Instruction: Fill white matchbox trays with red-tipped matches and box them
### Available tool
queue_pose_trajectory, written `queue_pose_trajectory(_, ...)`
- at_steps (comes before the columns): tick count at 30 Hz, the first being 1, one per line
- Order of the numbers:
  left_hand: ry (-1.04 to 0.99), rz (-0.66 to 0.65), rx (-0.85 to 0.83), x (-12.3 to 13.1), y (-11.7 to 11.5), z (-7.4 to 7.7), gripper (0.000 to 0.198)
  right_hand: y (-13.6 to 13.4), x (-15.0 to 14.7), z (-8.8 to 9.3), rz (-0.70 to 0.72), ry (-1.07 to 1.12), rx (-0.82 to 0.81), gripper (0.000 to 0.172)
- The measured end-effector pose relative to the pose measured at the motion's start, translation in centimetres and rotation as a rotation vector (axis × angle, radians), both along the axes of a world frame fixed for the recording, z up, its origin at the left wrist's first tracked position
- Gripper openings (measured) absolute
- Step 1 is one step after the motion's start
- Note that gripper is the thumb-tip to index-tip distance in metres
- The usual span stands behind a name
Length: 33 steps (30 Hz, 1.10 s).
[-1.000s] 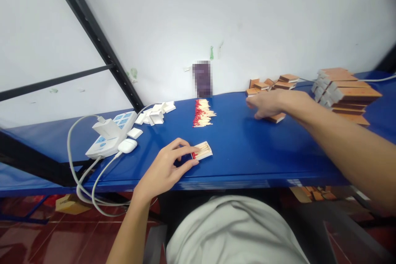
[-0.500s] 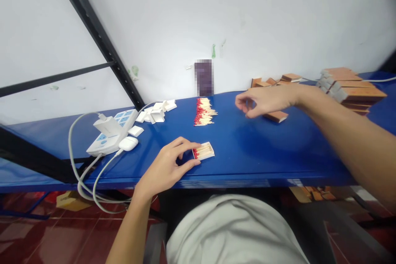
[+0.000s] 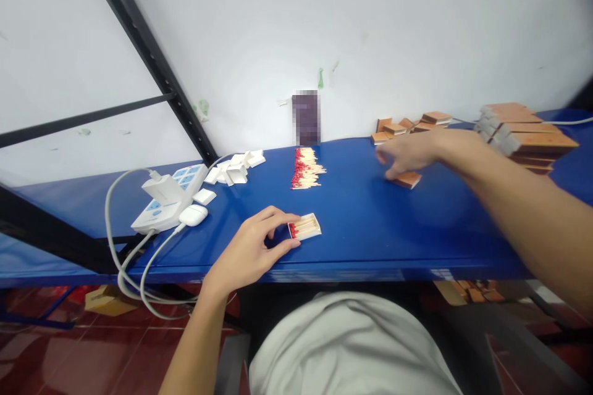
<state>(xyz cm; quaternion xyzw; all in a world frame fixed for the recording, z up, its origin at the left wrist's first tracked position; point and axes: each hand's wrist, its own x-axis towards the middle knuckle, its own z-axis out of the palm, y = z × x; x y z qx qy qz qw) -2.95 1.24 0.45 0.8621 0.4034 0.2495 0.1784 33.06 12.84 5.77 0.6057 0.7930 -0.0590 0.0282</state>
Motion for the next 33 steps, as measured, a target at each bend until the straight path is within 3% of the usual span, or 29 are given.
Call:
queue_pose_trajectory(3, 0.003, -0.004, 0.003, 0.0, 0.0, 0.0, 0.027, -2.4, -3.5, 1.2, 0.196, 0.055, -0.193, 0.023)
queue_pose_trajectory(6, 0.002, -0.005, 0.000, 0.0, 0.0, 0.1, 0.027, -4.3, -6.5, 1.1, 0.417, 0.205, -0.298, 0.024)
queue_pose_trajectory(12, 0.000, -0.010, -0.005, 0.1, 0.1, 0.0, 0.028, -5.9, -9.7, -0.6, 0.691, 0.299, -0.083, 0.026)
queue_pose_trajectory(15, 0.000, -0.012, 0.002, 0.1, 0.1, 0.1, 0.028, -6.2, -10.4, -1.5, 0.722, 0.349, 0.015, 0.024)
queue_pose_trajectory(21, -0.001, -0.011, 0.016, 0.1, 0.0, 0.2, 0.027, -6.5, -11.1, -2.6, 0.735, 0.432, 0.023, 0.027)
queue_pose_trajectory(33, -0.003, -0.006, 0.029, -0.1, 0.1, -0.2, 0.030, -6.4, -10.9, -2.4, 0.746, 0.491, -0.031, 0.026)
